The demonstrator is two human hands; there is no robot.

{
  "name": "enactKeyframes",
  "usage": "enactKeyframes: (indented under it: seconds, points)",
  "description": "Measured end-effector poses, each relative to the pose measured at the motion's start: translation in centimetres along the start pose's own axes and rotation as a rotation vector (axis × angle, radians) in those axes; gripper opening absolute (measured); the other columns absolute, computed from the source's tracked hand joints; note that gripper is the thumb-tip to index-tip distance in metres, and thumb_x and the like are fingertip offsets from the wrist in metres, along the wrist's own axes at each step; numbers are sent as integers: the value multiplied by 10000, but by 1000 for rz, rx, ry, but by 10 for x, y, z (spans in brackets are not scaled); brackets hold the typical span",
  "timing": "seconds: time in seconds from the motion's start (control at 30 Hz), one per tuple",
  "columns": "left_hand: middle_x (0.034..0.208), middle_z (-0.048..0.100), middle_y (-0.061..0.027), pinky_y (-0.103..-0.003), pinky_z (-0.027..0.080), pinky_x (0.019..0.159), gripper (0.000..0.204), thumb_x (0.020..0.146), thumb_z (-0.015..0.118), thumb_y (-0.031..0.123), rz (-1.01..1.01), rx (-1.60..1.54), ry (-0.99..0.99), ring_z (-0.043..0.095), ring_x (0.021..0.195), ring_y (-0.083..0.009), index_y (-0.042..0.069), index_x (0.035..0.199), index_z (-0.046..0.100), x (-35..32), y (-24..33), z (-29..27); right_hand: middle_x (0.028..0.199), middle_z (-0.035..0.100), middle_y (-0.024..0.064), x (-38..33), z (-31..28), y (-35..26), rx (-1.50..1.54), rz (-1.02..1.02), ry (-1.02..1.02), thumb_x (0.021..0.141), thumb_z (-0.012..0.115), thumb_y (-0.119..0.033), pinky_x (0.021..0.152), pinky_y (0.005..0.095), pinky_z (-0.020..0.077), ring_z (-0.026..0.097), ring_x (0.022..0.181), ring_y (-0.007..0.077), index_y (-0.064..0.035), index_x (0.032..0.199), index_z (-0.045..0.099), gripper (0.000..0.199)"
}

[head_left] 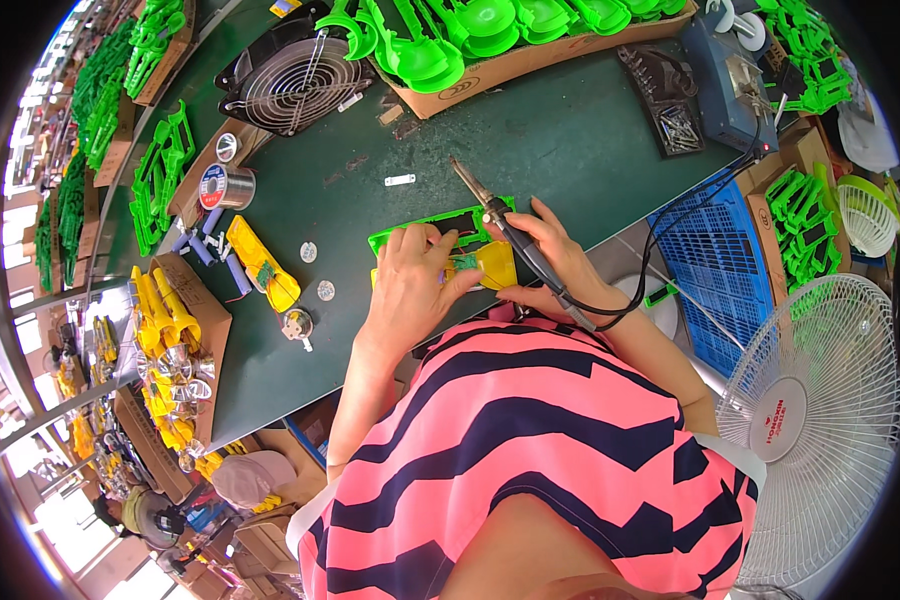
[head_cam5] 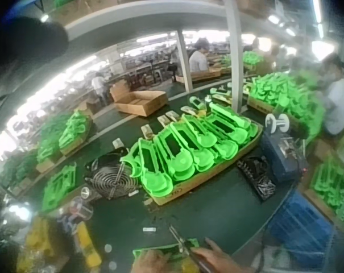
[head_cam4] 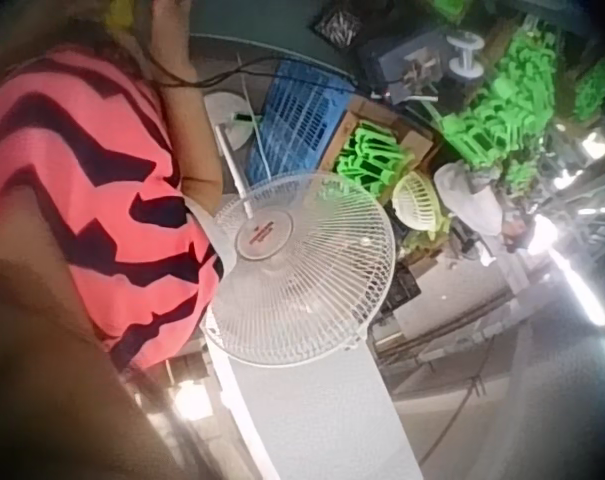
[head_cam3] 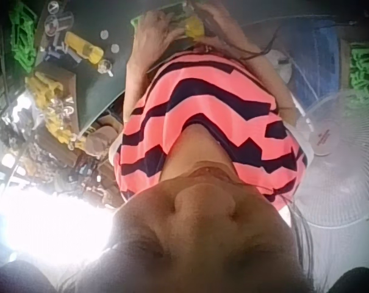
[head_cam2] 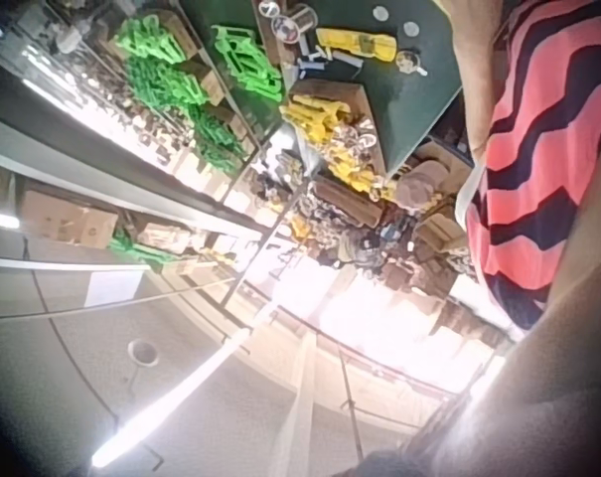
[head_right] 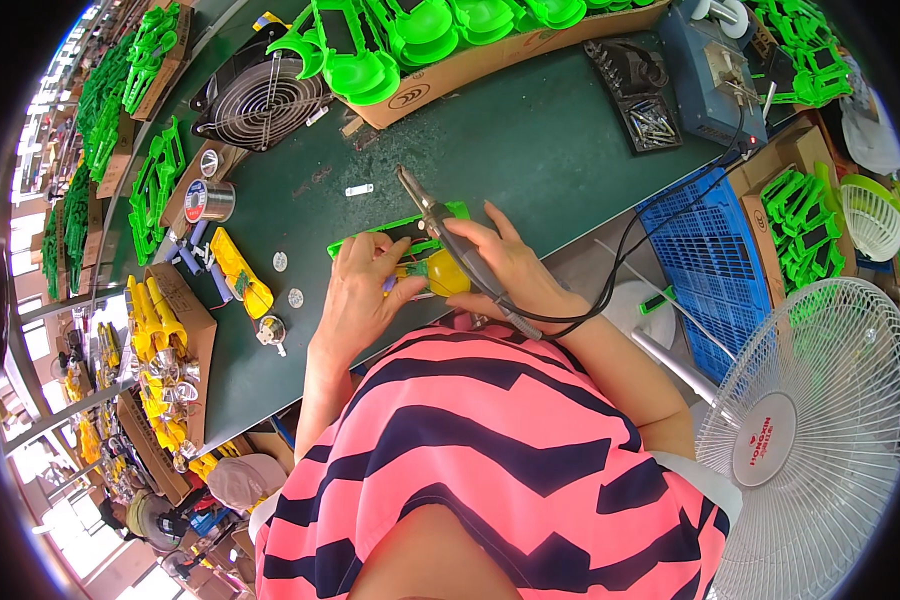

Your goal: The person solders circuit components onto flashlight casings using a soldering iron and assembles the plastic flashlight housings by hand, placing completed flashlights onto the upper shelf.

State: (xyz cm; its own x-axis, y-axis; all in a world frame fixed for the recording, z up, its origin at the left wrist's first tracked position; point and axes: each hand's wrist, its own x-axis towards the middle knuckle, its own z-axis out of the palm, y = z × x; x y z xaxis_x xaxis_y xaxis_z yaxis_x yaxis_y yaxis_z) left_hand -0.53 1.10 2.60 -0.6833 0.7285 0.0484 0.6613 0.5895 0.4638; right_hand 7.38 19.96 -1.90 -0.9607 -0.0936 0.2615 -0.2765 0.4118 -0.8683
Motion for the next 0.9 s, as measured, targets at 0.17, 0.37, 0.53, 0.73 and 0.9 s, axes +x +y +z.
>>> enactKeyframes:
  seconds: [0.17,0.37,0.53,0.73,0.9]
  points:
    - [1137,444,-127,-395,350,873,820,513,740,389,-3,85,-83,419,1035,-318,30,1193,458,-8,-9,-32,1010,530,149,2,-2,2,19,8,-21,624,734,-155,1036,485,183,544,874,332,-64,1216,308,735]
    - [1301,341,-125,-426,290,986,1077,363,810,217,-78,225,-136,319,1209,-306,82,1304,303,-21,-31,-30,1110,499,144,3,0,9,19,-21,7,618,735,-169,1034,474,198,503,976,364,-60,1205,327,723]
    - [1153,454,-118,-416,347,935,987,413,803,158,-83,125,-3,443,1071,-286,72,1278,337,-28,-40,-22,1133,549,127,6,-12,-8,-191,-60,-99,626,753,-194,1036,444,200,472,1116,278,-28,1208,286,764]
    - [1019,507,-134,-334,443,739,527,509,770,57,-90,-102,281,529,876,-263,25,932,456,-46,-55,5,1088,564,176,-15,-16,2,-87,-155,236,670,731,-171,1021,441,216,566,999,249,-26,1187,299,688]
    - [957,576,-150,-309,436,746,407,584,726,57,-79,-180,282,550,826,-243,47,774,366,-46,-56,18,1041,580,178,-26,-21,6,178,-55,446,700,656,15,852,332,427,599,895,209,3,1152,349,547]
